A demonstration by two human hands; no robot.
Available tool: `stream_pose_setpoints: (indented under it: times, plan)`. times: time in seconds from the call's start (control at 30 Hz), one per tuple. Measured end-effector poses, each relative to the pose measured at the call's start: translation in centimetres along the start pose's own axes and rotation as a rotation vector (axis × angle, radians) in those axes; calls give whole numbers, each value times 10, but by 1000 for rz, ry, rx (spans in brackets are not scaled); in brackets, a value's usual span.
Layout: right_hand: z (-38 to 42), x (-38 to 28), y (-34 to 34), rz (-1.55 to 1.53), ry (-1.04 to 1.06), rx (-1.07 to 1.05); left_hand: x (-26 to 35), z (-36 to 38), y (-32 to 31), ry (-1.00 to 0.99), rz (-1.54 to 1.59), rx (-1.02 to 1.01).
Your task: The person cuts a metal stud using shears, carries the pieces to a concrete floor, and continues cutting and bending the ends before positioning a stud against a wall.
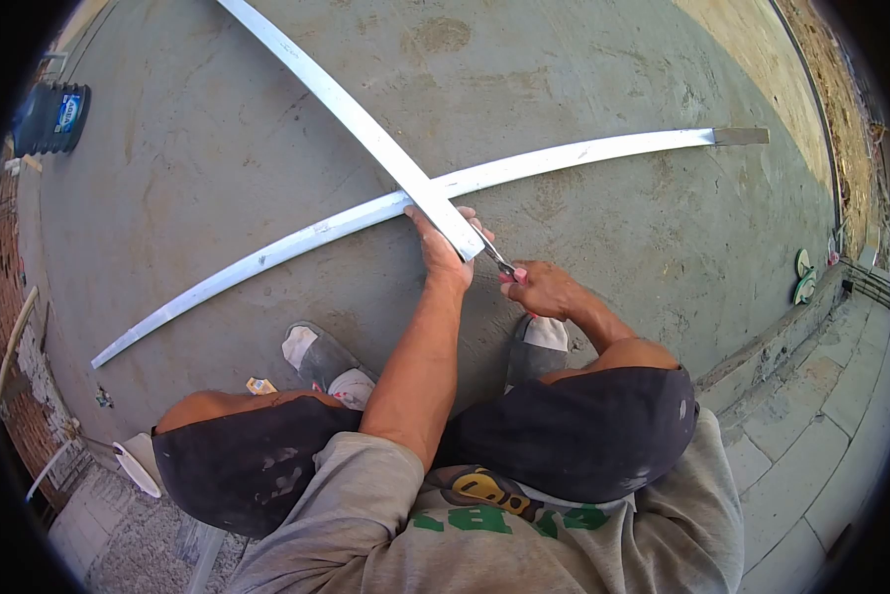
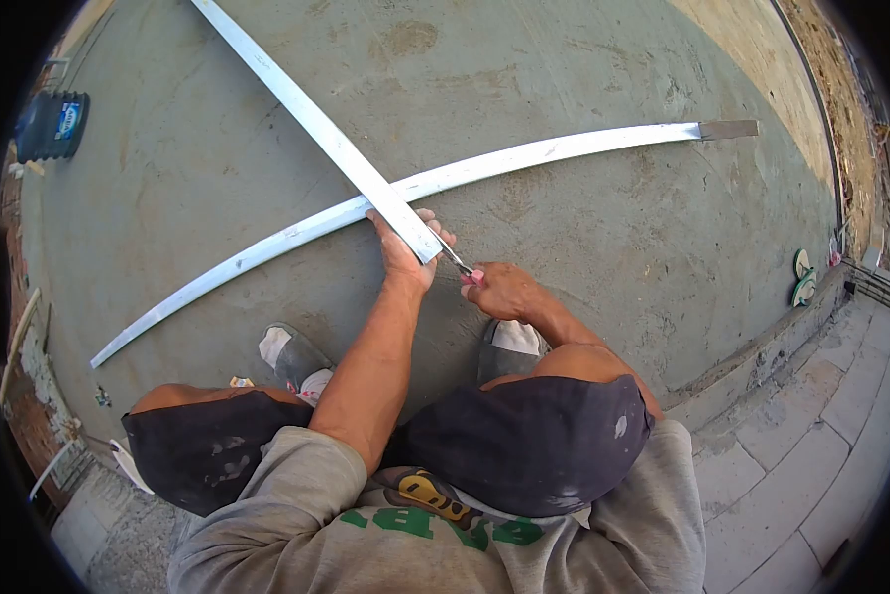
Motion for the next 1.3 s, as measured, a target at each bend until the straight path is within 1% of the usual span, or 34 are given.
stream_pose_setpoints:
  times: [0.07, 0.17, 0.27, 0.37, 0.47, 0.57, 0.77, 0.87, 0.97, 1.17, 1.3]
  plan:
    - [0, -2, 2, 24, -12, -47, 0, 0, 1, -2, -4, 9]
    - [3, -8, 5, -56, -100, -108, 4, 9, -7, -44, -4, 51]
    - [3, -5, 3, -208, -140, -136, 3, 7, -4, -36, 8, -2]
    - [-5, 11, -4, -304, -103, -190, 0, 2, 2, -9, 43, -51]
    - [-9, 17, -6, -334, -39, -158, 1, 5, -1, -33, 25, -65]
    - [-6, 13, -4, -336, -66, -186, 2, 6, -2, -31, 30, -32]
    - [-1, 5, -5, -383, -70, -148, 0, 7, -1, -51, -20, -5]
    - [1, 2, -4, -376, -84, -136, 0, 4, 0, -52, -25, -22]
    - [-1, 6, -6, -315, -55, -97, -1, 1, 3, -37, -11, -15]
    - [1, 4, -9, -341, -43, -53, 1, 4, 0, -55, -5, -9]
    - [6, -2, -5, -320, -71, -53, 1, 3, 0, -63, -9, -9]
Point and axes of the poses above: each hand's wrist, its own z-axis away from the middle knuckle, its own y-axis out of the back of the hand, x = y × z, the point moved 2 cm from there along -z, towards the middle knuckle
